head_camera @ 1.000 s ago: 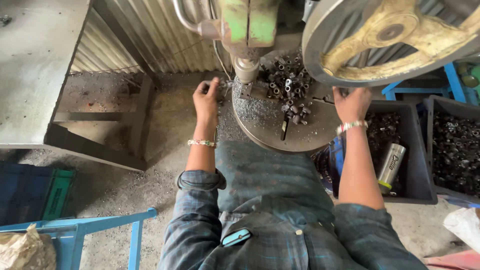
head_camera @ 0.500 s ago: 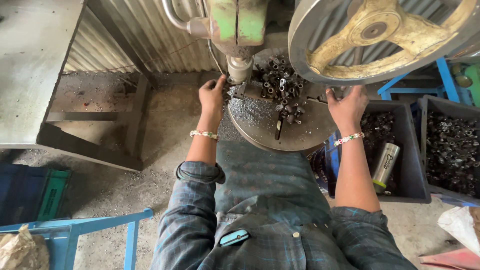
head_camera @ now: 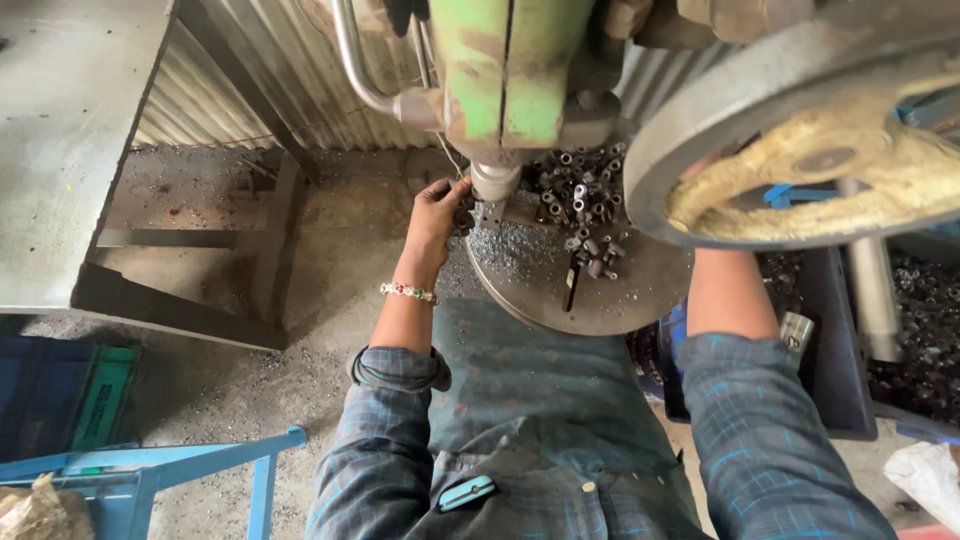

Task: The person stands at a drill press, picks small cylindrical metal fittings one at a time from the machine table, positions each under the drill bit, and pulls the lever to drill holes, setting finished pieces aside and reaching for more from a bin.

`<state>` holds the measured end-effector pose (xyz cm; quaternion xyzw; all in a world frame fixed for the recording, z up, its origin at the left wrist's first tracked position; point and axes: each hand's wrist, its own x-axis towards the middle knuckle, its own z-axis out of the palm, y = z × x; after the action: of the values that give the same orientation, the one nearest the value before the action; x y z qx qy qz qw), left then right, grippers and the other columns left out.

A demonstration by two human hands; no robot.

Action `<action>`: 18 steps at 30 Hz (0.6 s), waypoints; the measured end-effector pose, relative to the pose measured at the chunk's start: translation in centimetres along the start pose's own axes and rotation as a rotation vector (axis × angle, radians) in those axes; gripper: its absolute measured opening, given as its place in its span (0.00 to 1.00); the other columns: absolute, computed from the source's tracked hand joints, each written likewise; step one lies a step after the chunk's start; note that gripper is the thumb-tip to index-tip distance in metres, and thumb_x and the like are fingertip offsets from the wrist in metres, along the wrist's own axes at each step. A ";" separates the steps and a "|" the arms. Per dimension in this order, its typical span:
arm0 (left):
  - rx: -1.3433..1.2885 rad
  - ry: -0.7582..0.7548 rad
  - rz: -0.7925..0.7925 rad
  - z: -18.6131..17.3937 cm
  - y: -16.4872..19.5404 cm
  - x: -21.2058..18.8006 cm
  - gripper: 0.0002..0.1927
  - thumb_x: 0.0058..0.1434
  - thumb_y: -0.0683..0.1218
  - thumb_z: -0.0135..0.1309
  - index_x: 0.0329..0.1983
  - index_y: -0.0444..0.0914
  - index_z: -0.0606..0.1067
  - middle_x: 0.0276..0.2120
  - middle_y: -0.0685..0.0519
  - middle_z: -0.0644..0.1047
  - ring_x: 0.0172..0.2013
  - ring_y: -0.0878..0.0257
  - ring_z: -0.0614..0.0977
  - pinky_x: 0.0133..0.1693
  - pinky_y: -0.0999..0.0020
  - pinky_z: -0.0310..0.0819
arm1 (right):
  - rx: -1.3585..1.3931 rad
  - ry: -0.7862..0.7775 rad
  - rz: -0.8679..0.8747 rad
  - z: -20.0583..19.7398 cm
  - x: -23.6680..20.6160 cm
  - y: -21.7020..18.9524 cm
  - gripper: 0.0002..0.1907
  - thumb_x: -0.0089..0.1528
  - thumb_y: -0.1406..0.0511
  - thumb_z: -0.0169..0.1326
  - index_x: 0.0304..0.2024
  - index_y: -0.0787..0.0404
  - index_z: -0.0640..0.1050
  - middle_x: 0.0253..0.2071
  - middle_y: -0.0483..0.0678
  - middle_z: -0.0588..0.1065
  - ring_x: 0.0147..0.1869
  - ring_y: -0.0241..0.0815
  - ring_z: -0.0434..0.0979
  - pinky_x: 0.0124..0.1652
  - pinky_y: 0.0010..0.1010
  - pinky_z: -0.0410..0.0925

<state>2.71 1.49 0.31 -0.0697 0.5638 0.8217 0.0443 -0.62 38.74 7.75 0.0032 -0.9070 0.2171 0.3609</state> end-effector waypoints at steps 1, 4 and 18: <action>-0.014 -0.024 -0.002 0.1 0.2 0.0 0.09 0.65 0.47 0.61 0.36 0.35 0.80 0.26 0.58 0.78 0.23 0.72 0.72 0.25 0.73 0.63 | -0.006 -0.002 0.014 0.0 1.5 -0.4 0.30 0.63 0.56 0.69 0.59 0.62 0.72 0.57 0.60 0.74 0.65 0.66 0.70 0.63 0.51 0.62; -0.045 -0.039 -0.050 0.4 1.2 0.4 0.09 0.64 0.47 0.59 0.38 0.36 0.81 0.27 0.57 0.78 0.23 0.71 0.73 0.25 0.73 0.65 | -0.006 -0.013 0.040 0.0 4.2 -1.2 0.30 0.63 0.56 0.70 0.58 0.64 0.72 0.55 0.61 0.75 0.62 0.66 0.72 0.61 0.51 0.64; -0.669 0.262 0.178 -4.8 -0.3 -4.3 0.11 0.69 0.51 0.51 0.38 0.40 0.76 0.31 0.54 0.78 0.29 0.61 0.78 0.29 0.65 0.73 | 0.132 -0.145 0.053 -9.6 -12.2 0.7 0.26 0.58 0.61 0.71 0.52 0.68 0.76 0.38 0.57 0.79 0.41 0.61 0.80 0.41 0.45 0.70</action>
<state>7.27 -2.87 -1.03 -0.1359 0.2687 0.9453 -0.1251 14.52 41.31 5.66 0.0186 -0.9142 0.2853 0.2873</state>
